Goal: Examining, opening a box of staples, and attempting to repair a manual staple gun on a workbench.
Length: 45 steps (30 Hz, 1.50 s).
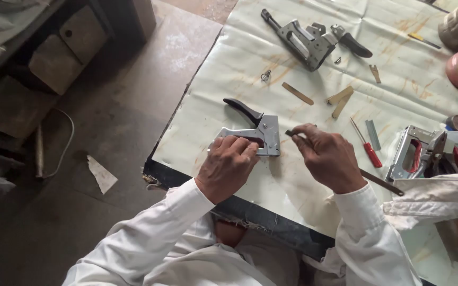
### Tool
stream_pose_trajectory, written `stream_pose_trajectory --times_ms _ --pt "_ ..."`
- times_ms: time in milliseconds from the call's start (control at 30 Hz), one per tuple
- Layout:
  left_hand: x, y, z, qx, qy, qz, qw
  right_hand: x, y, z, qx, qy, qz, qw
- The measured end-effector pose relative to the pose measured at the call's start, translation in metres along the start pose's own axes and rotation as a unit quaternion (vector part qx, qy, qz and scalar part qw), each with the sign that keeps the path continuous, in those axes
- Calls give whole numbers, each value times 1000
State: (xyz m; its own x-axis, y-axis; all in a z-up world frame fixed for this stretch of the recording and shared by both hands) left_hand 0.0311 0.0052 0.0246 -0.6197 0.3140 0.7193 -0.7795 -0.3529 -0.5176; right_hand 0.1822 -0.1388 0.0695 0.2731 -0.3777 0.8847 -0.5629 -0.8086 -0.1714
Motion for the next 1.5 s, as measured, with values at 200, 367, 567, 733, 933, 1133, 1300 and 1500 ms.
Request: stream_pose_trajectory --times_ms 200,367,567,733,933,1133,1300,1500 --pt "-6 6 -4 -21 -37 4 999 -12 5 -22 66 55 -27 996" --pt "-6 10 -4 -23 -33 5 999 -14 6 -34 22 63 -17 998" --pt "40 -3 -10 73 -1 -57 996 -24 4 -31 -32 74 -29 996" --pt "32 19 5 99 88 -164 978 -19 2 -34 -31 68 -7 997" --pt "20 16 -10 35 92 -141 985 -13 12 -34 -55 74 -2 996" --pt "9 -8 -29 5 97 -103 990 -18 12 -39 -39 88 -20 995" --pt "3 -15 -27 89 89 -148 981 -19 8 -44 -42 89 -30 995" --pt "2 -22 -30 110 85 -145 980 -25 5 -48 -49 84 -47 994"
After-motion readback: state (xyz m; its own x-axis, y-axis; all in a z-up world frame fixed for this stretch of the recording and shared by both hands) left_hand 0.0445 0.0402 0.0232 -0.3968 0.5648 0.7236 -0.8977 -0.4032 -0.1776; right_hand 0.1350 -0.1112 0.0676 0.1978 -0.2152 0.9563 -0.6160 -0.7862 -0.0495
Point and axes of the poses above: each hand's wrist, its own y-axis away from the middle knuckle, its own x-axis out of the back of the hand, z = x × y, the point moved 4 cm from there along -y, towards the middle knuckle, and after that the axes turned 14 degrees about x, right-handed, at the moved point
